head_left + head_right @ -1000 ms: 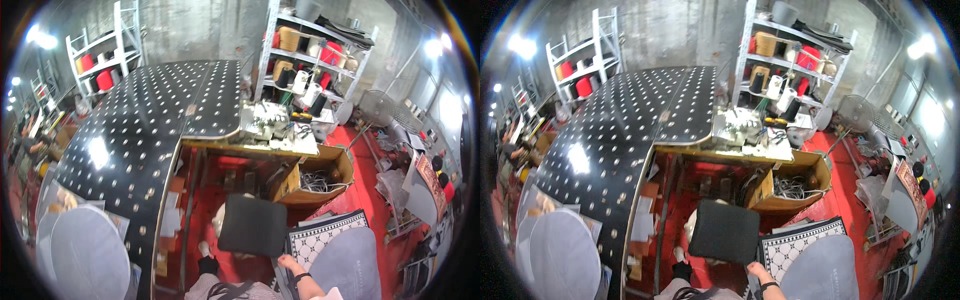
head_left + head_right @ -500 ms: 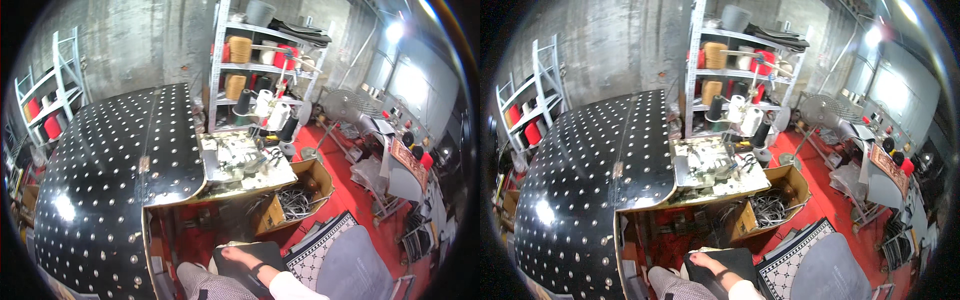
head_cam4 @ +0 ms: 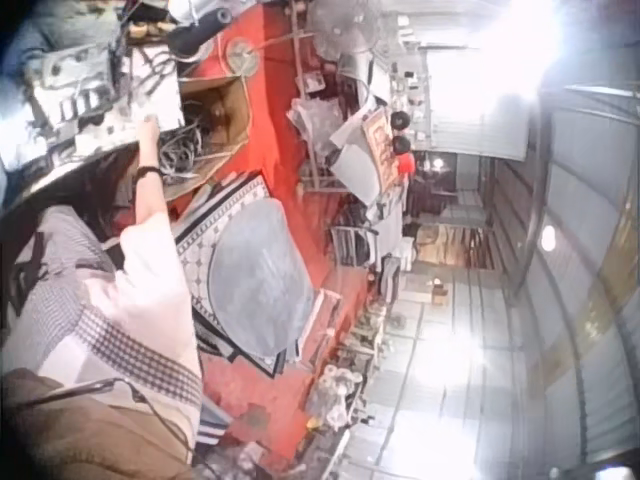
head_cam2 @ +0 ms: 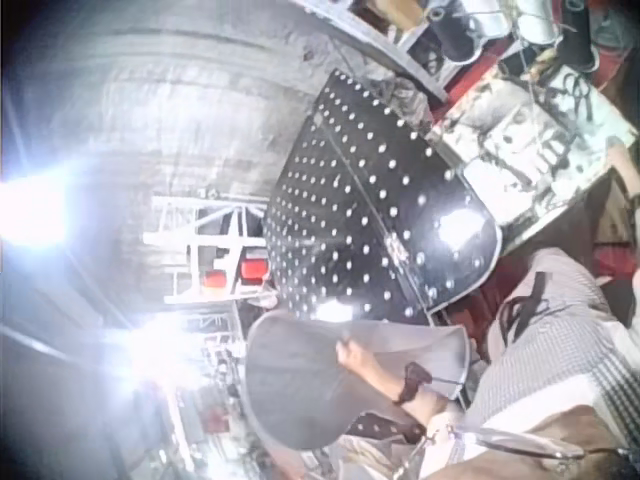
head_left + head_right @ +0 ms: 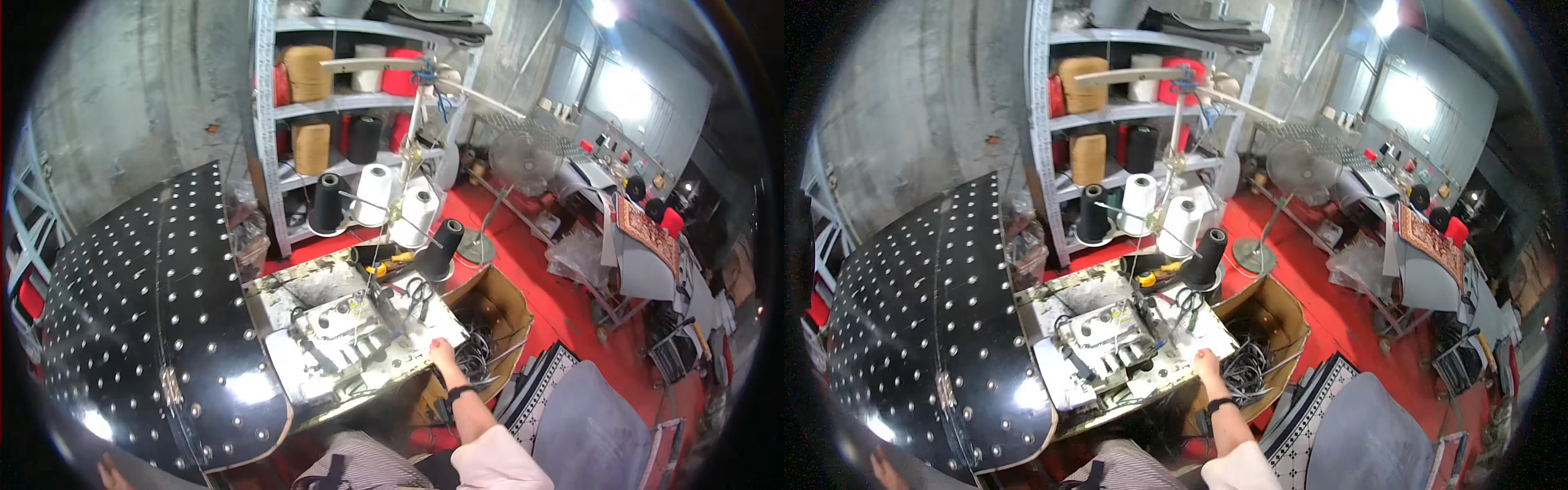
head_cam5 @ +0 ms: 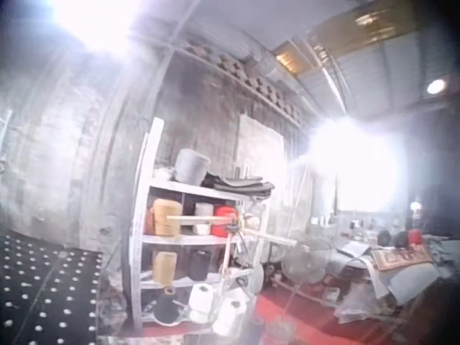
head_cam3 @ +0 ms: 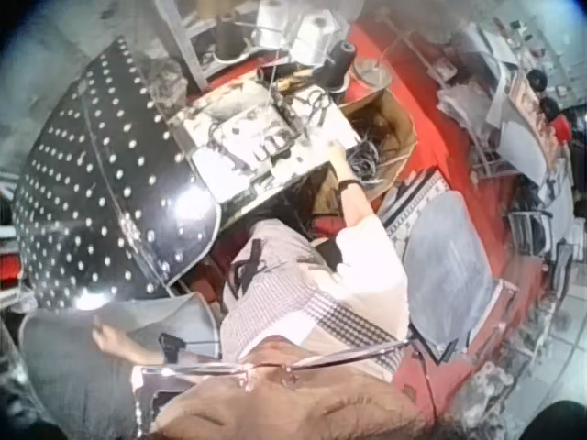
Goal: The recorder retrieves a spool of grey thread from a shelf and threads an overlock industrial sewing machine.
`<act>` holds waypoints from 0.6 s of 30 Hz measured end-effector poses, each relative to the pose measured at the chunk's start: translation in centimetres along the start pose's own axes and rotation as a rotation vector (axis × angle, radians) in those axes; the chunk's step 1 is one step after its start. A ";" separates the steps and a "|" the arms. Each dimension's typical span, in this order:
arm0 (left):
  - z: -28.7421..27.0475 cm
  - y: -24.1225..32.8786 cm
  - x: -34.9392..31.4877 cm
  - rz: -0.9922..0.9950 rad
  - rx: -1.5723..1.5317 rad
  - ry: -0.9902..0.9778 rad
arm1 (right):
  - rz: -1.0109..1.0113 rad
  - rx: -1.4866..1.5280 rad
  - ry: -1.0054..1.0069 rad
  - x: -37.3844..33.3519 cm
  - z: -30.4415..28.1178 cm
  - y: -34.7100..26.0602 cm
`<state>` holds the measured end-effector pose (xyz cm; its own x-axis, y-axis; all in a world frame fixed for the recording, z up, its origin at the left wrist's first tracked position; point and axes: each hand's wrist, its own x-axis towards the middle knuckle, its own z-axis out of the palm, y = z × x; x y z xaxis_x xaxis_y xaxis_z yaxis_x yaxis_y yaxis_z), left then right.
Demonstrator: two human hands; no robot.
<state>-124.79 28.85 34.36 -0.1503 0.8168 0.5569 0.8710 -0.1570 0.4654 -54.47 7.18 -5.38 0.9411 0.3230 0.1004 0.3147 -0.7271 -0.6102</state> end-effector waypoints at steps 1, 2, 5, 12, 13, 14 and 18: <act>4.3 0.7 2.1 0.062 -0.001 -0.125 | 0.005 -0.021 -0.045 2.4 -0.1 0.1; 8.2 1.3 3.6 -0.021 0.040 -0.331 | 0.061 0.025 -0.075 3.9 -0.1 -0.1; 18.5 3.1 3.3 0.054 0.172 -0.736 | 0.048 -0.014 -0.073 8.1 -0.3 -1.5; 31.3 9.2 -5.5 0.078 0.334 -1.022 | 0.094 -0.167 -0.023 12.1 3.1 -4.5; 32.0 8.9 -6.2 0.156 0.203 -0.987 | 0.141 -0.182 -0.041 12.4 3.9 -4.7; 32.7 8.3 -7.2 0.226 0.071 -0.944 | 0.181 -0.197 -0.059 12.7 4.7 -4.7; 35.6 5.6 -11.7 0.010 -0.149 -0.825 | 0.274 0.018 -0.026 13.1 7.1 -4.9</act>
<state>-101.54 38.17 5.98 0.2980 0.9500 -0.0934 0.7910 -0.1910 0.5812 -44.58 19.29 -6.66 0.9872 0.1316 -0.0906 0.0464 -0.7786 -0.6258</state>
